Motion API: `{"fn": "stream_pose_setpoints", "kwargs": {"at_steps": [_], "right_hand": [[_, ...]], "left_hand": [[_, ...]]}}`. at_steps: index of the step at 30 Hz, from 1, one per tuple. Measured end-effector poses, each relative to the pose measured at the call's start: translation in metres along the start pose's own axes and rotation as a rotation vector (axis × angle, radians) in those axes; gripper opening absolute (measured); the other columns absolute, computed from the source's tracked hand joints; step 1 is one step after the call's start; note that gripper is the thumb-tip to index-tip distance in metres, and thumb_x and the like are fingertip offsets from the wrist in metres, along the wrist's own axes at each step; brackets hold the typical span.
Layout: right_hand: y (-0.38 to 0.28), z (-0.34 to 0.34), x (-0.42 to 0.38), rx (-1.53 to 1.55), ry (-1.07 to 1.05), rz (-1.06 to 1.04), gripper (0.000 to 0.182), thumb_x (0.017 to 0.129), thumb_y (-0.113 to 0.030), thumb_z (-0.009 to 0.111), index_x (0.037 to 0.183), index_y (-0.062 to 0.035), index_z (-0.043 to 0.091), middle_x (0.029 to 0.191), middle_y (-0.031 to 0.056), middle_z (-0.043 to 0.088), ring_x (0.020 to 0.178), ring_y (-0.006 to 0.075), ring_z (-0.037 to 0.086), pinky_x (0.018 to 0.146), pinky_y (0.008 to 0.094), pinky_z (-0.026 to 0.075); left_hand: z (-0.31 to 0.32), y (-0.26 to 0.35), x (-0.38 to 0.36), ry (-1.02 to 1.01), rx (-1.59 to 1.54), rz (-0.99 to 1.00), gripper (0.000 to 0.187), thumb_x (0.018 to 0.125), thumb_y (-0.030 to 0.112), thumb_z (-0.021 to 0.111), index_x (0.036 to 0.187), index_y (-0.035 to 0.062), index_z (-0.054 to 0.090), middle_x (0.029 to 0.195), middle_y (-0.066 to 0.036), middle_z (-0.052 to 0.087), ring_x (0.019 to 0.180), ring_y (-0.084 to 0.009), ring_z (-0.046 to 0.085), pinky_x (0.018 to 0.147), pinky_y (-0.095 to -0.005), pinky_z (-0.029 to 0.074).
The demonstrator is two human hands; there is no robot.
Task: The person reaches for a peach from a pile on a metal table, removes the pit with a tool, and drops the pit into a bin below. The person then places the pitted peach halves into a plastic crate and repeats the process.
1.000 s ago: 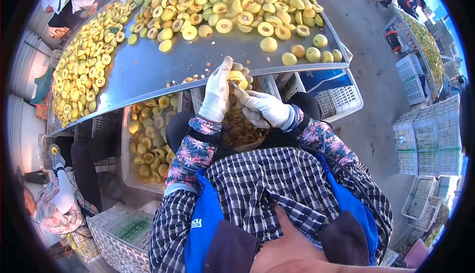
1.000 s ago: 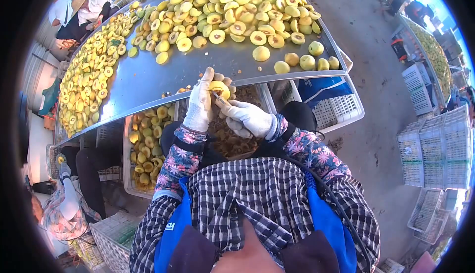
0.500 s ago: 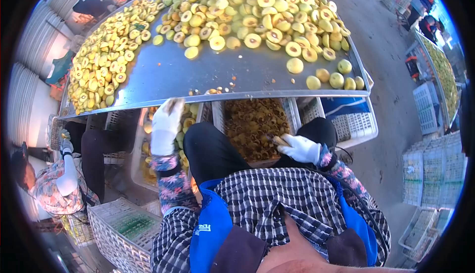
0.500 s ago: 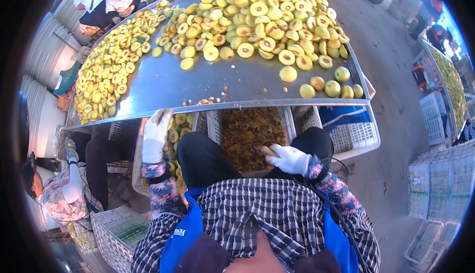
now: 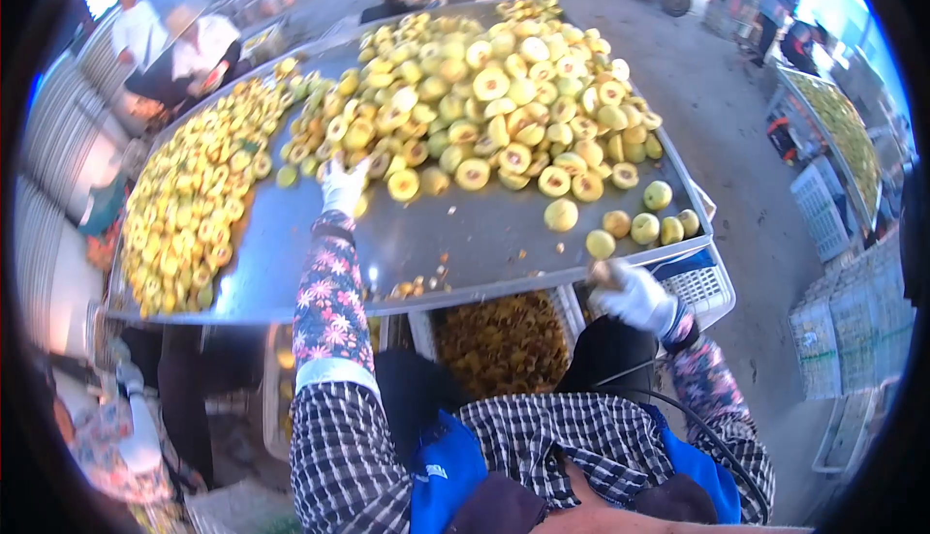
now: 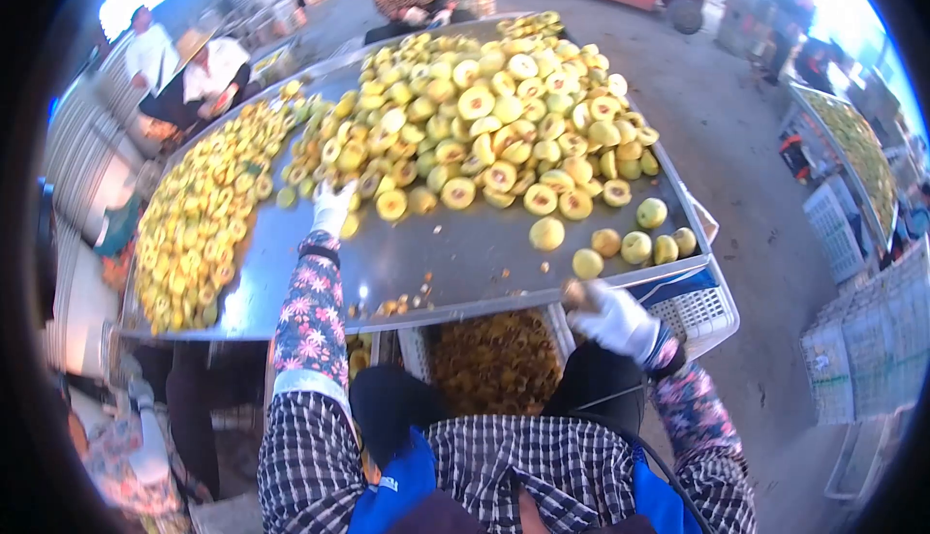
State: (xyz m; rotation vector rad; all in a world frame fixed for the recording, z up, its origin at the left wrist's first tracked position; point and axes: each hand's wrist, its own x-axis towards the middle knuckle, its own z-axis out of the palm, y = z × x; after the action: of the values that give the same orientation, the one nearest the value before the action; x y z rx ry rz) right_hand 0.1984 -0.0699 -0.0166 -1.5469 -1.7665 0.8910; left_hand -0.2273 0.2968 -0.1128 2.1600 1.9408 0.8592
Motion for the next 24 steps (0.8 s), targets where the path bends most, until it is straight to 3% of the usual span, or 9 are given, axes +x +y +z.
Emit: {"fn": "stream_pose_setpoints", "kwargs": {"at_steps": [1, 4, 8, 9, 10, 14, 18, 20, 24], "right_hand": [[0.01, -0.02, 0.017, 0.222, 0.103, 0.131, 0.036, 0.079, -0.015, 0.066, 0.109, 0.0016, 0.056, 0.088, 0.0111, 0.064, 0.085, 0.0166, 0.061, 0.075, 0.0317, 0.05], [0.039, -0.082, 0.089, 0.029, 0.348, 0.181, 0.029, 0.082, -0.022, 0.062, 0.1, 0.0009, 0.057, 0.08, 0.0094, 0.062, 0.075, 0.0116, 0.059, 0.068, 0.0301, 0.047], [0.112, -0.125, 0.216, -0.256, 0.369, 0.155, 0.05, 0.084, -0.037, 0.059, 0.118, -0.0014, 0.053, 0.099, 0.019, 0.064, 0.094, 0.0292, 0.062, 0.082, 0.0379, 0.047], [0.097, -0.127, 0.239, -0.504, 0.367, 0.168, 0.053, 0.084, -0.04, 0.057, 0.121, -0.0027, 0.052, 0.102, 0.0217, 0.064, 0.098, 0.0338, 0.061, 0.086, 0.0408, 0.046], [0.103, -0.128, 0.267, -0.485, 0.343, 0.261, 0.052, 0.085, -0.039, 0.056, 0.122, -0.0029, 0.052, 0.106, 0.023, 0.062, 0.102, 0.0359, 0.059, 0.09, 0.0419, 0.045], [0.127, -0.111, 0.353, -0.419, 0.583, -0.021, 0.051, 0.086, -0.038, 0.054, 0.123, -0.0027, 0.052, 0.112, 0.0224, 0.06, 0.109, 0.0361, 0.056, 0.095, 0.0412, 0.043], [0.096, -0.122, 0.382, -0.334, 0.47, 0.179, 0.053, 0.084, -0.04, 0.055, 0.121, -0.0038, 0.054, 0.112, 0.0229, 0.062, 0.108, 0.0348, 0.058, 0.094, 0.0407, 0.044], [0.091, -0.118, 0.392, -0.447, 0.415, 0.16, 0.053, 0.083, -0.043, 0.053, 0.116, -0.0029, 0.058, 0.111, 0.0236, 0.062, 0.108, 0.0363, 0.058, 0.093, 0.0422, 0.045], [0.095, -0.097, 0.406, -0.035, 0.306, 0.059, 0.062, 0.083, -0.045, 0.051, 0.127, -0.0011, 0.052, 0.115, 0.0221, 0.061, 0.108, 0.0337, 0.058, 0.095, 0.0373, 0.043]], "left_hand": [[-0.006, 0.019, 0.008, 0.07, -0.074, -0.052, 0.083, 0.077, 0.051, 0.068, 0.137, 0.0002, 0.041, 0.142, -0.023, 0.038, 0.132, -0.0375, 0.035, 0.109, -0.0425, 0.03], [0.008, 0.045, 0.047, 0.181, -0.272, 0.032, 0.082, 0.076, 0.046, 0.072, 0.137, -0.0001, 0.041, 0.141, -0.023, 0.04, 0.13, -0.0357, 0.038, 0.109, -0.0408, 0.03], [0.051, 0.085, 0.092, -0.039, -0.747, 0.169, 0.086, 0.077, 0.047, 0.072, 0.141, 0.0021, 0.035, 0.141, -0.022, 0.041, 0.131, -0.0337, 0.038, 0.109, -0.0383, 0.031], [0.048, 0.101, 0.099, -0.058, -0.409, 0.203, 0.087, 0.077, 0.048, 0.072, 0.143, 0.0057, 0.034, 0.141, -0.02, 0.041, 0.132, -0.032, 0.038, 0.108, -0.0366, 0.031], [0.046, 0.121, 0.105, -0.109, -0.373, 0.156, 0.088, 0.077, 0.052, 0.071, 0.144, 0.0082, 0.034, 0.143, -0.019, 0.039, 0.131, -0.0307, 0.039, 0.108, -0.0354, 0.031], [0.067, 0.113, 0.164, -0.367, -0.785, -0.105, 0.092, 0.074, 0.059, 0.069, 0.145, 0.012, 0.033, 0.132, -0.02, 0.052, 0.123, -0.0297, 0.049, 0.103, -0.0359, 0.036], [0.058, 0.128, 0.188, -0.285, -0.401, -0.033, 0.088, 0.076, 0.067, 0.06, 0.146, 0.021, 0.033, 0.132, -0.019, 0.052, 0.123, -0.0333, 0.048, 0.103, -0.0379, 0.036], [0.042, 0.167, 0.177, -0.273, -0.001, -0.082, 0.09, 0.077, 0.077, 0.044, 0.146, 0.0197, 0.032, 0.144, -0.016, 0.04, 0.133, -0.0351, 0.036, 0.111, -0.0434, 0.025], [0.066, 0.171, 0.195, -0.329, 0.012, -0.032, 0.091, 0.077, 0.078, 0.043, 0.142, 0.0149, 0.039, 0.143, -0.017, 0.041, 0.134, -0.037, 0.033, 0.115, -0.0413, 0.014]]}}
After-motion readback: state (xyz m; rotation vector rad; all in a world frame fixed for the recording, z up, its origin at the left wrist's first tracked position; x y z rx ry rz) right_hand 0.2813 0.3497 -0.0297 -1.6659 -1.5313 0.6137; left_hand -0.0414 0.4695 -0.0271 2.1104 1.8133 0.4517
